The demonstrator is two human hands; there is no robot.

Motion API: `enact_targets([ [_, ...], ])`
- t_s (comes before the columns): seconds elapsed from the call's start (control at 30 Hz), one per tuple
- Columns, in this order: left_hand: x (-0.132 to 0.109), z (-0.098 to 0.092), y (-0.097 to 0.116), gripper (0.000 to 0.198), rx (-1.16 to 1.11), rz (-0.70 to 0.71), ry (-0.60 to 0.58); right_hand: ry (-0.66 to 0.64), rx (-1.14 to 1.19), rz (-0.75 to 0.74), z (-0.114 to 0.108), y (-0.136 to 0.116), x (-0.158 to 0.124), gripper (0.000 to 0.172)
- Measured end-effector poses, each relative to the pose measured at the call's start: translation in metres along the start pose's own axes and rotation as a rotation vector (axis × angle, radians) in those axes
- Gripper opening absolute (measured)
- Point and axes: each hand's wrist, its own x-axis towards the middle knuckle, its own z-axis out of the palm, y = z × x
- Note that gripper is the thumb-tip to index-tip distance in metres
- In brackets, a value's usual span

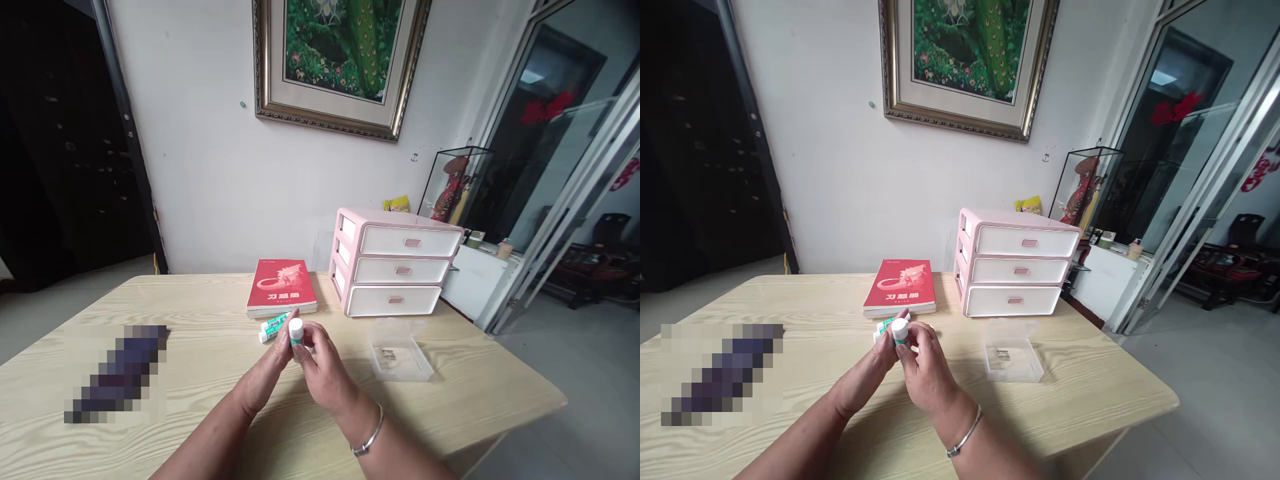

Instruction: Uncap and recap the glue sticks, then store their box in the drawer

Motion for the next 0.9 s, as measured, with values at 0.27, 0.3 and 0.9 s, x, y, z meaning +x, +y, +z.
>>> enact_targets([
  [0.27,0.000,-0.017,0.006,0.066,0.449,0.002,0.134,-0.071,-0.605,0.083,-0.120,-0.004,-0.017,0.027],
  [0.3,0.001,-0.018,0.006,0.065,0.467,0.005,0.144,-0.112,-0.698,0.101,-0.138,-0.001,-0.019,0.026],
  [0.9,0.011,-0.040,-0.012,0.056,0.774,-0.124,0.284,-0.505,-1.217,0.424,-0.188,0.042,-0.016,0.017],
])
